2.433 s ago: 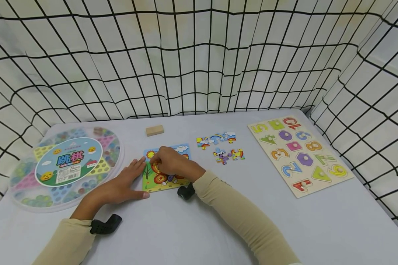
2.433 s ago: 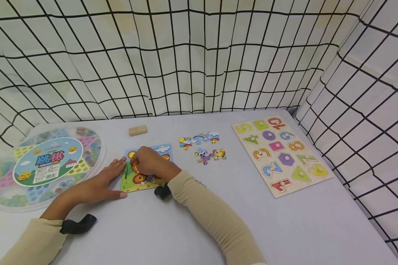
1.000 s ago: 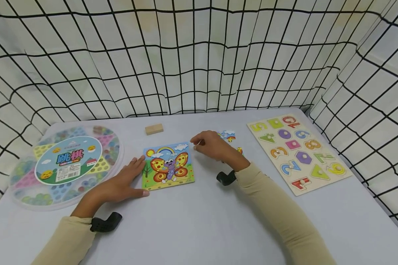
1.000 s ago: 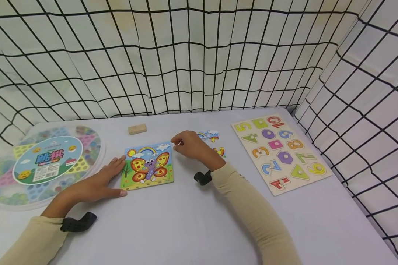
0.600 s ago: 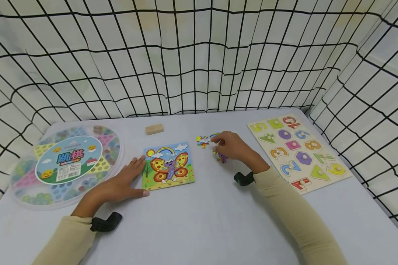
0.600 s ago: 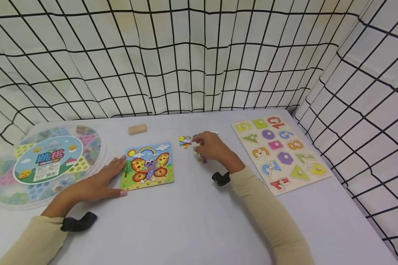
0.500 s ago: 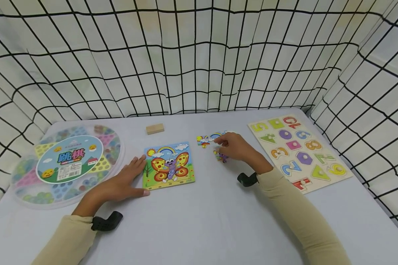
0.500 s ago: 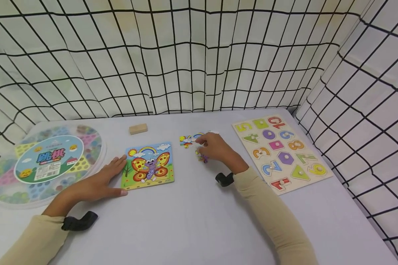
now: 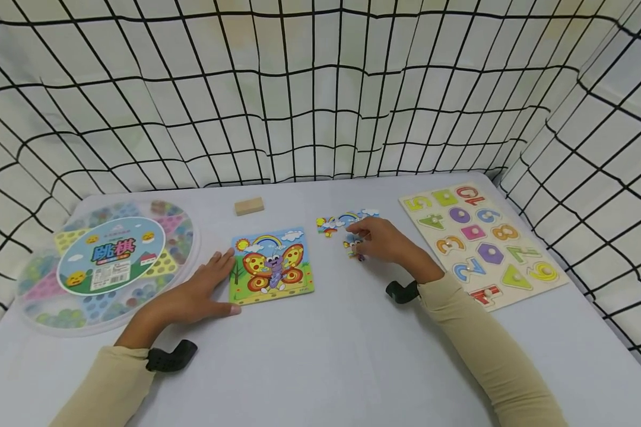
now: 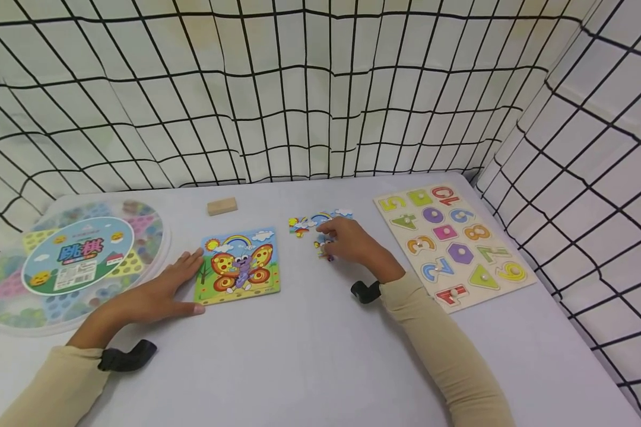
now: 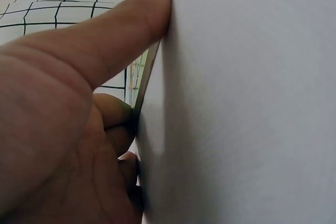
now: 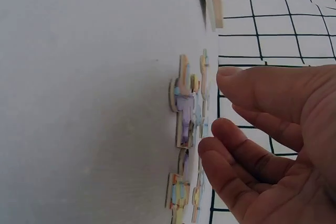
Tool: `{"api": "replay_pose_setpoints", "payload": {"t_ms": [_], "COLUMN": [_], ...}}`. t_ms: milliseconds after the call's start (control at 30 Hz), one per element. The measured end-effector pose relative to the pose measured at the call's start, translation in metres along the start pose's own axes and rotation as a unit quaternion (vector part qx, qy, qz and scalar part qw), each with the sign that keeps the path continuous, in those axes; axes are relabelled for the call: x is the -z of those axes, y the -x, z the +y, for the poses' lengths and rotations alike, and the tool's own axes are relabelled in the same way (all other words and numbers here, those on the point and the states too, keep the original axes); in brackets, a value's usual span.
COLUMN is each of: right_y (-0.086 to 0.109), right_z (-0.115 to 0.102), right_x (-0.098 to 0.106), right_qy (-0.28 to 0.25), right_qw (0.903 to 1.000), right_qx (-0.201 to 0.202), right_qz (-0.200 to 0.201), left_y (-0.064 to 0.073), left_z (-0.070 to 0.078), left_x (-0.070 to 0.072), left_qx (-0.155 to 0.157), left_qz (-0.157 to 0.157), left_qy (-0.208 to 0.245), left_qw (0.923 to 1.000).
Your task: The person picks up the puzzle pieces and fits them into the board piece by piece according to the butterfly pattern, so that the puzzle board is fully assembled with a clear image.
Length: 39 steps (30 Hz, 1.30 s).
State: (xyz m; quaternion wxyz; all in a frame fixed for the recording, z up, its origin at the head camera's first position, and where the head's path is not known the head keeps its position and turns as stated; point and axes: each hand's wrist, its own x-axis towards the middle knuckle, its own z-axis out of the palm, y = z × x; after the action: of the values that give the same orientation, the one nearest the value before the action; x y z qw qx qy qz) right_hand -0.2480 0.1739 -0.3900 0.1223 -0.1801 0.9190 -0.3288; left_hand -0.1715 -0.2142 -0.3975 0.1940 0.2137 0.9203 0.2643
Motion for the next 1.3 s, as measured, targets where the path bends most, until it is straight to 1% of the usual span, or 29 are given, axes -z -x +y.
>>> {"api": "replay_pose_setpoints", "payload": {"t_ms": [133, 267, 467, 533, 700, 867, 933, 1033, 1067, 1233, 1300], "right_y": [-0.0023, -0.002, -0.0012, -0.0022, -0.003, -0.0013, -0.0013, -0.0028, -0.0035, -0.0044, -0.0034], "right_z": [-0.0015, -0.0018, -0.0015, -0.0019, -0.0034, -0.0058, -0.0066, -0.0064, -0.0063, -0.0075, -0.0084], "right_x": [-0.0016, -0.0035, -0.0071, -0.0074, -0.006, -0.0033, -0.0022, -0.0019, -0.002, -0.0037, -0.0037], "right_qy": [-0.006, 0.005, 0.04, 0.047, 0.07, 0.098, 0.1, 0.106, 0.104, 0.051, 0.031], "right_qw": [0.9999, 0.9997, 0.9985, 0.9981, 0.9967, 0.9941, 0.9937, 0.9933, 0.9937, 0.998, 0.9991], "right_qx": [-0.009, -0.011, 0.023, 0.023, 0.001, -0.024, -0.035, -0.03, -0.027, -0.033, -0.028], "right_qz": [-0.008, -0.022, -0.029, -0.032, -0.042, -0.038, -0.037, -0.035, -0.033, -0.019, -0.011], "left_y": [0.0013, 0.0012, 0.0022, 0.0026, 0.0015, 0.0004, 0.0003, 0.0002, 0.0003, 0.0007, 0.0007], "left_z": [0.0, -0.0008, -0.0014, -0.001, -0.0002, -0.001, -0.0016, -0.0019, -0.0018, -0.0009, -0.0014], "left_x": [0.0008, 0.0006, 0.0005, 0.0001, -0.0008, -0.0002, -0.0001, -0.0001, -0.0001, -0.0004, -0.0006], "left_qx": [-0.002, -0.004, 0.004, 0.007, 0.007, 0.003, 0.0, -0.001, 0.0, 0.001, -0.001], "left_qz": [0.001, 0.001, 0.004, 0.005, 0.005, 0.005, 0.006, 0.005, 0.005, 0.003, 0.004], "left_qy": [0.004, 0.004, 0.001, 0.005, 0.003, -0.004, -0.005, -0.003, -0.002, -0.003, -0.004], "left_qw": [1.0, 1.0, 1.0, 1.0, 1.0, 1.0, 1.0, 1.0, 1.0, 1.0, 1.0]}}
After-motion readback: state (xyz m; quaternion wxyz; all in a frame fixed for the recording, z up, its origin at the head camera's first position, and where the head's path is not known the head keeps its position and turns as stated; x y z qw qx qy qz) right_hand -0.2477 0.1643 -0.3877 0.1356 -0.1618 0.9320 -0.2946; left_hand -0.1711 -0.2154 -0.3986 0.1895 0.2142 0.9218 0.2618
